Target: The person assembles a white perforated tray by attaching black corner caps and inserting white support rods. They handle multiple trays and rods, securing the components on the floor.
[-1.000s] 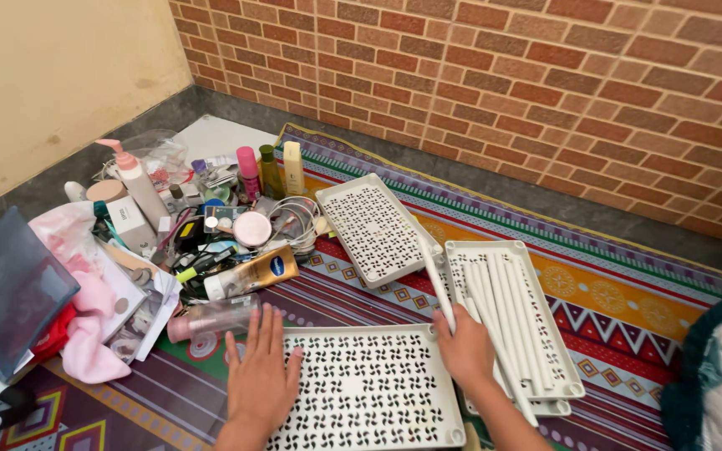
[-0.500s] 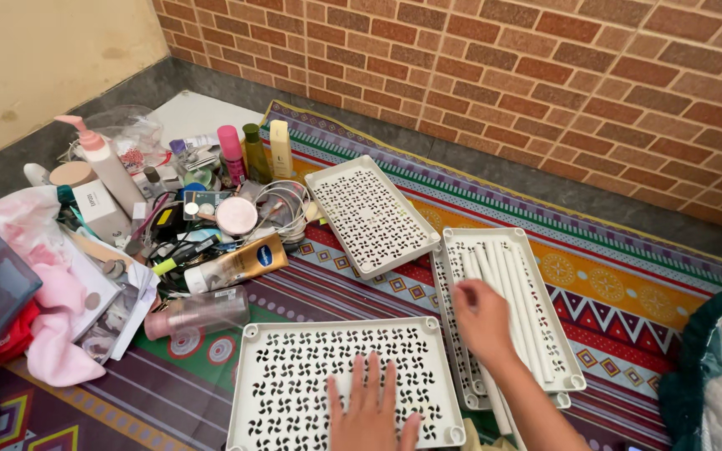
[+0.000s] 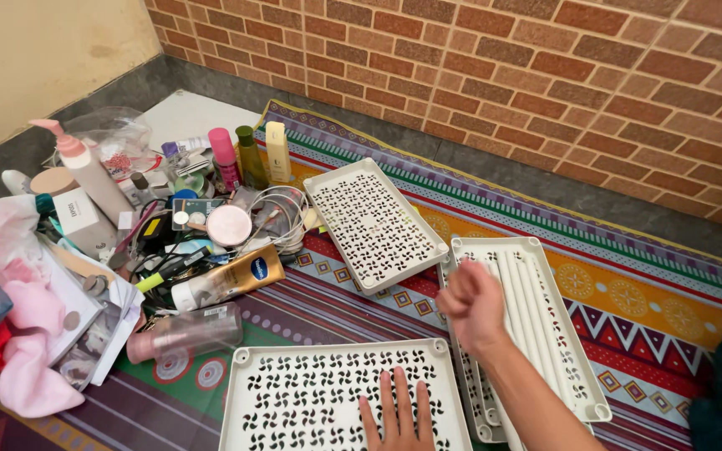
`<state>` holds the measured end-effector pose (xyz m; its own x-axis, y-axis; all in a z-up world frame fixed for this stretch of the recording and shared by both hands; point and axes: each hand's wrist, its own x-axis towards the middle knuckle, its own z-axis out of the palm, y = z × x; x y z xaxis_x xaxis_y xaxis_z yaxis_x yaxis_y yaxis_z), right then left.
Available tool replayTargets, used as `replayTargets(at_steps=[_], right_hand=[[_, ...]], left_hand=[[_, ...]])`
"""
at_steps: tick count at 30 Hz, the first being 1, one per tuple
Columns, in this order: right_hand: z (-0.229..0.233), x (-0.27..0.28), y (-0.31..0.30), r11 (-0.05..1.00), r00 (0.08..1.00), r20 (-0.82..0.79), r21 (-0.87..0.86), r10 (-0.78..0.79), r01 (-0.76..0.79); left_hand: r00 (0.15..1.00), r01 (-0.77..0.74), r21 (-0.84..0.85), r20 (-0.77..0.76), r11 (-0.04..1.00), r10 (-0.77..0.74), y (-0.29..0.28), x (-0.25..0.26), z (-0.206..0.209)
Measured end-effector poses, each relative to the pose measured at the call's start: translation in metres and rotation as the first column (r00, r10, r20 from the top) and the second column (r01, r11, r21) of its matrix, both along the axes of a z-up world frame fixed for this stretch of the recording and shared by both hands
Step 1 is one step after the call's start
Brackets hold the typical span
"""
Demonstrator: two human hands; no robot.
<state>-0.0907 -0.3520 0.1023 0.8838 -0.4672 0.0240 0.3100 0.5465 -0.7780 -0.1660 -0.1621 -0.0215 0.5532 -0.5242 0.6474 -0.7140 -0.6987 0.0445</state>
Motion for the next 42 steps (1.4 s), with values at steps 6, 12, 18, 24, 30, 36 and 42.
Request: replayTargets(at_steps=[6,12,18,24,30,36,42], right_hand=[[0.03,0.005,0.014,0.997,0.976,-0.205,-0.043,-0.07,0.063],[0.006,0.003,0.012,0.999,0.999,0.029,-0.017,-0.033,0.033],[-0.024,0.002,0.004,0.993,0.975,-0.221,-0.105,0.025,-0.049],[-0.014,-0.057,0.01,0.103,0.993,-0.121,-0.988,-0.005,-0.12],[-0.007,-0.081,0.043,0.501,0.794,-0.562,-0.769,-0.233,-0.397],[-0.026,-0.069,0.058,0.381,0.8,-0.432,-0.882,-0.416,-0.278],[-0.026,-0.065,0.056,0.362,0.824,-0.406,-0.893,-0.396,-0.267]], left_hand=[[0.998,0.055,-0.072,-0.005,0.996,-0.056,-0.005,0.006,-0.01],[0.999,0.01,0.007,-0.036,1.0,-0.009,-0.003,-0.001,-0.009],[0.997,0.053,-0.007,-0.056,0.999,-0.053,-0.004,0.005,0.003],[0.957,-0.054,-0.032,-0.288,0.998,0.043,0.079,0.036,0.019],[0.586,-0.762,-0.138,-0.564,0.633,0.582,0.197,0.071,0.053],[0.179,-0.639,0.318,-0.824,0.701,0.537,0.203,0.095,0.076],[0.255,-0.688,0.245,-0.8,0.684,0.543,0.203,0.105,0.035]])
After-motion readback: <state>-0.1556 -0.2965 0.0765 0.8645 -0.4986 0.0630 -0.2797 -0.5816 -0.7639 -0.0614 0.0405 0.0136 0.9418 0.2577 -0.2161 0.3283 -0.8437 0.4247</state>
